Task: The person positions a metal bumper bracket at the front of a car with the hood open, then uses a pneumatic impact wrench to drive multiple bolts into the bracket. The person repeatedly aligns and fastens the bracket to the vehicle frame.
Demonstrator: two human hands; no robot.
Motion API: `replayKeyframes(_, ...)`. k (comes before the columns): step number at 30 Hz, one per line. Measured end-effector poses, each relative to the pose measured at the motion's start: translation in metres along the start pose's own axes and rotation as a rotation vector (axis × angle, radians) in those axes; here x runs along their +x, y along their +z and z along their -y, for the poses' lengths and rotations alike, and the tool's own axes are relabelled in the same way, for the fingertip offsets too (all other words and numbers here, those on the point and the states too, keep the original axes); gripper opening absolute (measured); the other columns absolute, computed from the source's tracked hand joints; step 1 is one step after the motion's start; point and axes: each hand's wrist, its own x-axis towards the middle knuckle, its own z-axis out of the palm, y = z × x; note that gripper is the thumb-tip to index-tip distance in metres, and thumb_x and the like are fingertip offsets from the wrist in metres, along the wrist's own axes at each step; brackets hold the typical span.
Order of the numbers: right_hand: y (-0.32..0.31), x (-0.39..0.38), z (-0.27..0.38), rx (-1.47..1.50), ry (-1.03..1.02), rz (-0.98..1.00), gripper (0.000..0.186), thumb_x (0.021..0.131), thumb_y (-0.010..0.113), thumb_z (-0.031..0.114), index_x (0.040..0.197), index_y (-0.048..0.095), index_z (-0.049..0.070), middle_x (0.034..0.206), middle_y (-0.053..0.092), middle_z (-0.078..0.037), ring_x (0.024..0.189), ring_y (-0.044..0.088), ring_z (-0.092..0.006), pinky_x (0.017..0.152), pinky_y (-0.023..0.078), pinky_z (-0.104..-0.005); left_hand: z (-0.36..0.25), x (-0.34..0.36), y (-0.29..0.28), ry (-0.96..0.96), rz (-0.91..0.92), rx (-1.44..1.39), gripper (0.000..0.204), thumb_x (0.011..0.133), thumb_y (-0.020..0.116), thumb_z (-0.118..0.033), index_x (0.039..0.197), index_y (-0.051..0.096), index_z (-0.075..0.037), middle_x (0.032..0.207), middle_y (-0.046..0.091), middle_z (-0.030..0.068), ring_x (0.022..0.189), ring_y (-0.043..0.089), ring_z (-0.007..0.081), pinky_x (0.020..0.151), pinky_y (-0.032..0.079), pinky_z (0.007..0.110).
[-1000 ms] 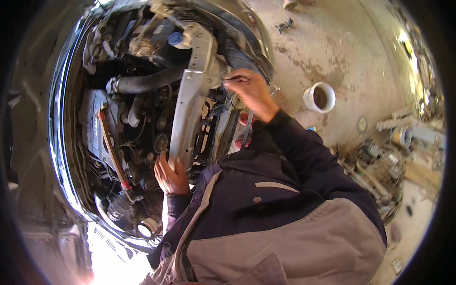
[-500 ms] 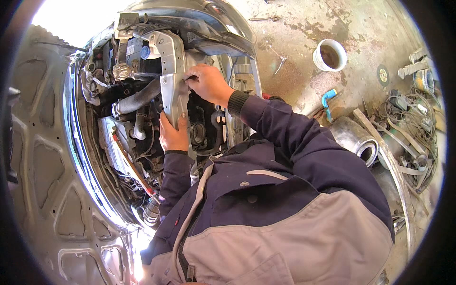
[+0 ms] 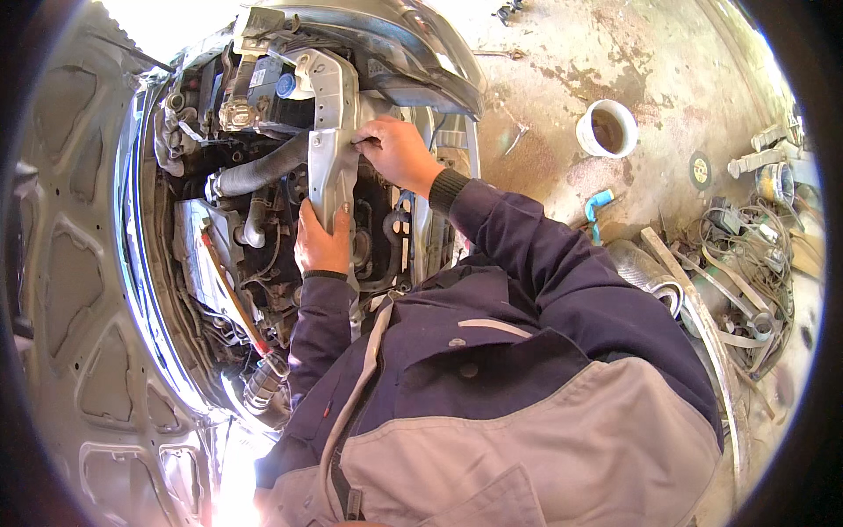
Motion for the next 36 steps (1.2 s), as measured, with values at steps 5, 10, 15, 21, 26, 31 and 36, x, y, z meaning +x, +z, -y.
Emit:
replayKeyframes(5, 0.003, -0.005, -0.002, 0.041, 0.048, -0.039, 0.016, 0.099, 0.081, 0.008, 0.113, 0.080, 0.000, 0.102, 0.077, -0.017, 0.092, 0.078, -0.0309, 0.085, 0.062, -0.0404, 0.001, 0.000, 0.001, -0.009, 0.006, -0.019, 0.084, 0.101, 0.077, -0.056, 0.156, 0.055, 0.002, 0.139, 0.072, 0.0318, 0.124, 0.072, 0.0500, 0.103, 0.059, 0.055)
replayKeyframes(10, -0.001, -0.009, -0.003, 0.046, 0.204, 0.015, 0.022, 0.104, 0.081, 0.013, 0.118, 0.076, -0.002, 0.105, 0.080, -0.015, 0.090, 0.079, -0.0212, 0.083, 0.062, -0.0354, 0.005, 0.002, 0.002, -0.042, 0.009, -0.023, 0.088, 0.100, 0.076, -0.065, 0.155, 0.057, 0.001, 0.134, 0.075, 0.0323, 0.119, 0.075, 0.0511, 0.101, 0.059, 0.055)
replayKeyframes(15, -0.008, -0.019, -0.005, 0.038, 0.110, -0.084, 0.022, 0.103, 0.082, 0.015, 0.118, 0.077, -0.001, 0.105, 0.075, -0.014, 0.089, 0.075, -0.0209, 0.083, 0.061, -0.0350, 0.006, 0.002, 0.001, -0.063, 0.043, -0.006, 0.084, 0.098, 0.079, -0.054, 0.155, 0.055, 0.003, 0.135, 0.074, 0.0305, 0.117, 0.075, 0.0497, 0.099, 0.060, 0.055)
replayKeyframes(21, -0.016, -0.037, -0.017, 0.133, 0.133, -0.168, 0.017, 0.102, 0.082, 0.013, 0.114, 0.076, 0.002, 0.106, 0.074, -0.014, 0.089, 0.075, -0.0229, 0.084, 0.061, -0.0362, 0.001, 0.002, -0.006, -0.167, 0.084, 0.009, 0.085, 0.099, 0.078, -0.060, 0.153, 0.058, 0.003, 0.131, 0.075, 0.0321, 0.115, 0.077, 0.0495, 0.099, 0.060, 0.054)
replayKeyframes(26, -0.007, -0.041, -0.026, 0.160, 0.057, -0.228, 0.016, 0.100, 0.083, 0.011, 0.112, 0.077, 0.003, 0.103, 0.073, -0.015, 0.090, 0.077, -0.0280, 0.083, 0.062, -0.0388, 0.000, 0.002, -0.009, -0.140, 0.093, 0.017, 0.077, 0.103, 0.076, -0.061, 0.140, 0.062, 0.005, 0.117, 0.078, 0.0283, 0.107, 0.079, 0.0444, 0.095, 0.060, 0.050)
replayKeyframes(31, -0.002, -0.036, -0.028, 0.164, -0.012, -0.244, 0.016, 0.099, 0.083, 0.011, 0.113, 0.077, 0.003, 0.102, 0.072, -0.016, 0.089, 0.076, -0.0310, 0.083, 0.062, -0.0400, 0.003, 0.006, -0.009, -0.130, 0.117, -0.015, 0.074, 0.104, 0.074, -0.061, 0.136, 0.063, 0.005, 0.116, 0.079, 0.0261, 0.104, 0.079, 0.0404, 0.093, 0.060, 0.048)
replayKeyframes(36, 0.004, -0.028, -0.025, 0.200, -0.055, -0.257, 0.018, 0.098, 0.083, 0.012, 0.112, 0.076, 0.003, 0.102, 0.071, -0.017, 0.092, 0.074, -0.0376, 0.084, 0.060, -0.0452, 0.006, 0.006, -0.007, -0.096, 0.099, -0.033, 0.073, 0.105, 0.073, -0.062, 0.132, 0.063, 0.005, 0.109, 0.077, 0.0218, 0.097, 0.076, 0.0343, 0.091, 0.059, 0.046)
